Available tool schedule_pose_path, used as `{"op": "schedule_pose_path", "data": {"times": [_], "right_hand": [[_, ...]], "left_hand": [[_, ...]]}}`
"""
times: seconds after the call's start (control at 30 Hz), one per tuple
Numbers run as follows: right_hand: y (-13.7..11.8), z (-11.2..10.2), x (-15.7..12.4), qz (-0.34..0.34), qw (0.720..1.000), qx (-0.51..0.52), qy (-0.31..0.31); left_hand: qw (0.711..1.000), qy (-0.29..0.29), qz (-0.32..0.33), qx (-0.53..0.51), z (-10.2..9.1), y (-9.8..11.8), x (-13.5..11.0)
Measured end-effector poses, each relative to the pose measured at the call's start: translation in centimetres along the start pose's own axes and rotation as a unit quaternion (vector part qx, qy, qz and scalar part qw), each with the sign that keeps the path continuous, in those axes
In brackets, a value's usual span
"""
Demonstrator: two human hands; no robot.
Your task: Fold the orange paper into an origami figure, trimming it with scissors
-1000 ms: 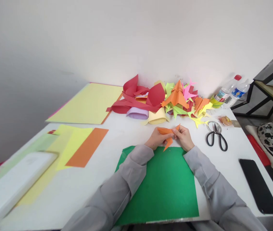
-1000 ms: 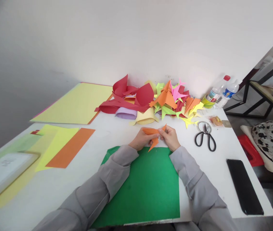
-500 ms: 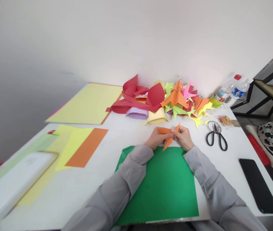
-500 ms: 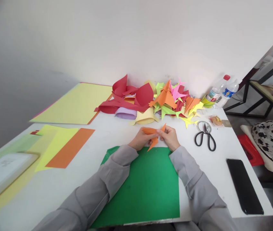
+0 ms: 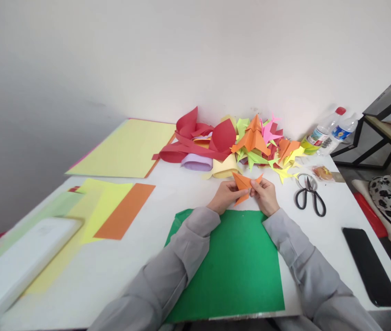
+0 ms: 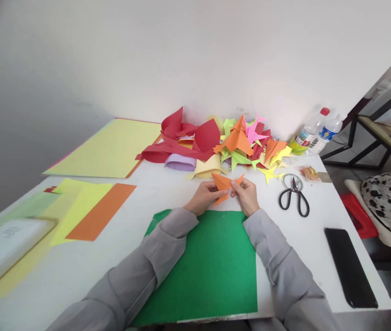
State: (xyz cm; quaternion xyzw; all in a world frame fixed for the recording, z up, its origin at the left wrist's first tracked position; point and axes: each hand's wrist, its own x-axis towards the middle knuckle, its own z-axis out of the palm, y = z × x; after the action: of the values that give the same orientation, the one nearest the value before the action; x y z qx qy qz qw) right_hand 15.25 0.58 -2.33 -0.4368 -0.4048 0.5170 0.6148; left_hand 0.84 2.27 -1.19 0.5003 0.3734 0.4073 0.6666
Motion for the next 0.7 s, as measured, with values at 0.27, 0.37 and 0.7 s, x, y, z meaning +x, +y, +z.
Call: {"op": "schedule_pose_path", "data": {"times": [0.27, 0.37, 0.7], "right_hand": [[-0.29, 0.08, -0.30, 0.005, 0.996, -0.072, -0.046], [-0.25, 0.13, -0.27, 0.002, 0.996, -0.083, -0.028], [0.12, -0.04, -0.05, 0.007, 0.999, -0.032, -0.022]], "left_hand": [[0.998, -0.050, 0.046, -0.001, -0.10, 0.03, 0.14], [0.999, -0.038, 0.030, 0.005, -0.04, 0.14, 0.10], [0.999, -0.021, 0.018, 0.037, 0.21, 0.72, -0.16]]}}
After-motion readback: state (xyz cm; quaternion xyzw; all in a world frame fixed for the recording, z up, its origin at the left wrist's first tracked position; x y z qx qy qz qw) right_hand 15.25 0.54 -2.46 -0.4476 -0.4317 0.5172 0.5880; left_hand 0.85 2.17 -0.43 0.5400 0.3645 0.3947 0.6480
